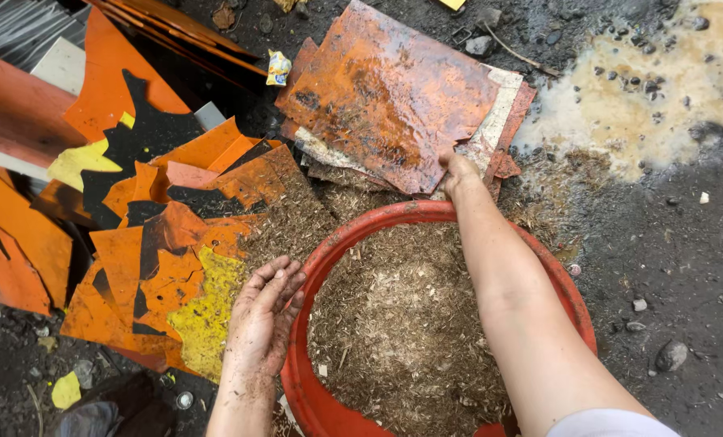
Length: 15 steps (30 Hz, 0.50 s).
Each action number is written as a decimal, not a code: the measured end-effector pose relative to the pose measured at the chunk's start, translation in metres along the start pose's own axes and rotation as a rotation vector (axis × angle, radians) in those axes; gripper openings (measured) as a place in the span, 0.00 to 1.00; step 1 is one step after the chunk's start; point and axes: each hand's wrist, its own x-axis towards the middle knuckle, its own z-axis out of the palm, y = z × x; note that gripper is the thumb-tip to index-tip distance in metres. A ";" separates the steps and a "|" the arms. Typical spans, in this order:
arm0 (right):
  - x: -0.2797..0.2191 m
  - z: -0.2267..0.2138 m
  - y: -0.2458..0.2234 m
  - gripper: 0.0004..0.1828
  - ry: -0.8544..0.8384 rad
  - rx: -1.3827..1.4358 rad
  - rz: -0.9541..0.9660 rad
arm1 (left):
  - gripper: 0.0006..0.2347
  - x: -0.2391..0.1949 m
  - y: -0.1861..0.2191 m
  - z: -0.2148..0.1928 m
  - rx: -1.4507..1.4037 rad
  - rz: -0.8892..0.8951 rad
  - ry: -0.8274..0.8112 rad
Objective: The person scrapes fibrous material from flat orange and dark panels into a red basin using their hands. They repeatedly flip the panels and continue scraping until the material is collected in the basin.
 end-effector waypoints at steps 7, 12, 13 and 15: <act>-0.060 0.021 -0.026 0.19 -0.248 -0.214 -0.116 | 0.13 -0.009 0.009 0.002 0.007 0.016 -0.009; -0.069 0.022 -0.050 0.25 -0.538 -0.286 -0.357 | 0.14 -0.016 0.011 -0.002 -0.038 0.072 -0.078; -0.071 0.017 -0.054 0.26 -0.593 -0.305 -0.435 | 0.14 -0.018 0.011 -0.004 -0.056 0.085 -0.104; -0.080 -0.001 -0.060 0.28 -0.533 -0.299 -0.420 | 0.14 -0.024 0.009 -0.008 -0.049 0.098 -0.107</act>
